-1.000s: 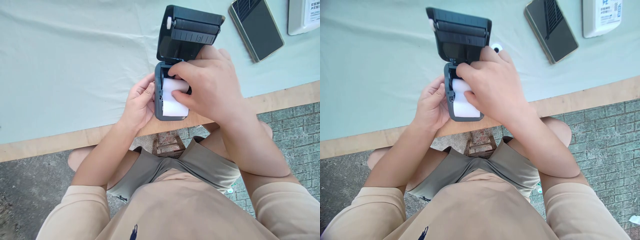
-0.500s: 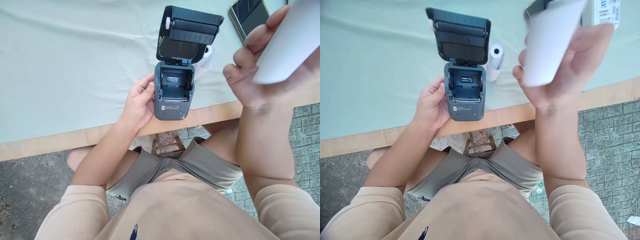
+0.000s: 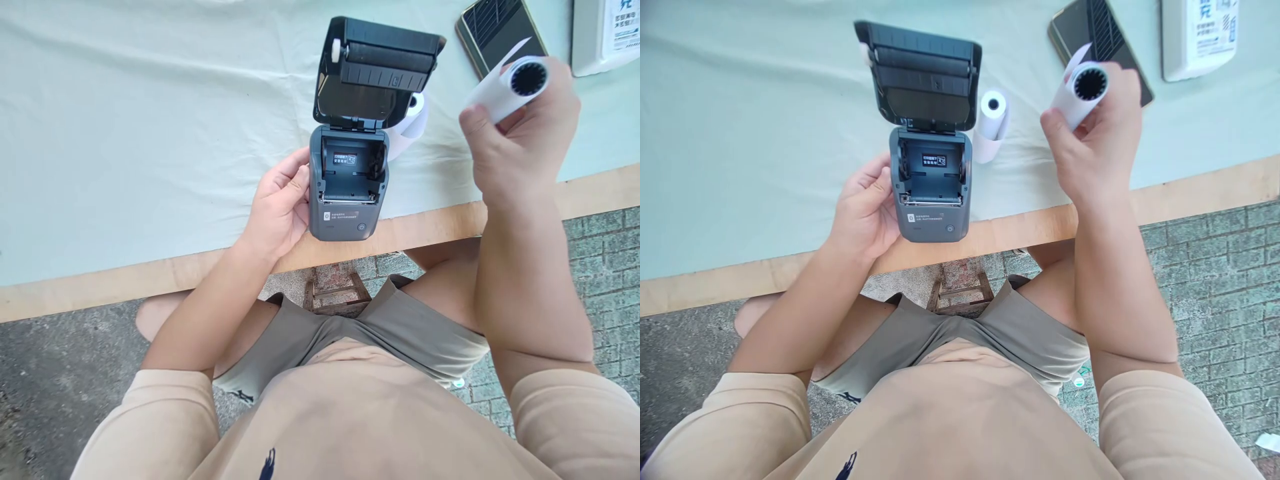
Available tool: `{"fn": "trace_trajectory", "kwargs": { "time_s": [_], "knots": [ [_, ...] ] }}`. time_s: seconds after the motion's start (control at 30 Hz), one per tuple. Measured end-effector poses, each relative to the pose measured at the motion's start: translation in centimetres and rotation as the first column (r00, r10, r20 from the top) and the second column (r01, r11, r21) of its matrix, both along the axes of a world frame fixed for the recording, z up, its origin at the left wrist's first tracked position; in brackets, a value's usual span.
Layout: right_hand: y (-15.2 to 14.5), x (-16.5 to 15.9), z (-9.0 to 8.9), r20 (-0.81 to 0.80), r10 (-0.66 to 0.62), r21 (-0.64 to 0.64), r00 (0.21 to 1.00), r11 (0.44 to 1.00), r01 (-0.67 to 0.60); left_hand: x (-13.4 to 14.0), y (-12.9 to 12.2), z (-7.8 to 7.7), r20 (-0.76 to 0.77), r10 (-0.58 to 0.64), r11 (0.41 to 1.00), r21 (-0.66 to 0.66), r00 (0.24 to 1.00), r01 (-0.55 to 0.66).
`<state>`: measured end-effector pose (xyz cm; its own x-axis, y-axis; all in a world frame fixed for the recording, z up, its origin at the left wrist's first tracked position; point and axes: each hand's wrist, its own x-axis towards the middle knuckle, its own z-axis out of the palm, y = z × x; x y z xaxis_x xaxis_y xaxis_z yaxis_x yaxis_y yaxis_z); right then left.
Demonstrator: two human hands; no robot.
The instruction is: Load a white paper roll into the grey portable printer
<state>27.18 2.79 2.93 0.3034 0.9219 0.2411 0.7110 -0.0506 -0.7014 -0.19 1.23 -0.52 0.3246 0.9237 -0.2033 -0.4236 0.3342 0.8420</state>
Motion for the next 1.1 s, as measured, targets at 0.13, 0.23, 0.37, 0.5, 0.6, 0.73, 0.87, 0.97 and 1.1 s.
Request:
{"fn": "trace_trajectory", "kwargs": {
  "time_s": [0.13, 0.23, 0.37, 0.5, 0.6, 0.73, 0.87, 0.97, 1.1],
  "knots": [
    [-0.4, -0.1, 0.5, 0.289, 0.003, -0.088, 0.957, 0.996, 0.023, -0.1, 0.1, 0.1, 0.007, 0.001, 1.000, -0.011, 1.000, -0.001],
    [-0.4, -0.3, 0.6, 0.294, -0.001, -0.149, 0.956, 0.988, 0.047, -0.1, 0.1, 0.1, 0.022, -0.012, 1.000, -0.014, 1.000, 0.012],
    [-0.4, -0.5, 0.7, 0.278, -0.050, -0.230, 0.959, 0.966, 0.117, 0.0, 0.0, 0.0, 0.016, -0.009, 1.000, -0.009, 1.000, 0.009],
    [-0.8, -0.7, 1.2, 0.338, -0.085, -0.329, 0.937, 0.922, 0.202, -0.1, 0.1, -0.1, 0.002, -0.011, 1.000, -0.002, 1.000, 0.011],
    [-1.2, -0.6, 1.6, 0.264, -0.008, -0.374, 0.964, 0.921, 0.110, -0.1, 0.1, 0.0, 0.037, -0.020, 1.000, -0.013, 0.999, 0.020],
    [-1.3, 0.1, 1.7, 0.179, 0.131, -0.153, 0.975, 0.983, -0.104, 0.0, 0.1, 0.1, 0.040, -0.016, 1.000, -0.015, 0.999, 0.016],
    [-0.7, -0.9, 2.4, 0.367, -0.061, 0.235, 0.928, 0.971, -0.030, 0.1, -0.1, 0.1, -0.028, 0.000, 1.000, -0.023, 1.000, -0.001],
    [-0.3, -3.1, 3.7, 0.517, -0.042, 0.103, 0.855, 0.995, -0.014, 0.1, -0.1, 0.1, -0.045, 0.011, 0.999, -0.037, 0.999, -0.012],
    [0.2, -5.5, 4.9, 0.516, 0.113, -0.193, 0.849, 0.981, -0.013, 0.1, 0.0, 0.5, -0.036, -0.016, 0.998, -0.063, 0.999, 0.013]
  ]
}}
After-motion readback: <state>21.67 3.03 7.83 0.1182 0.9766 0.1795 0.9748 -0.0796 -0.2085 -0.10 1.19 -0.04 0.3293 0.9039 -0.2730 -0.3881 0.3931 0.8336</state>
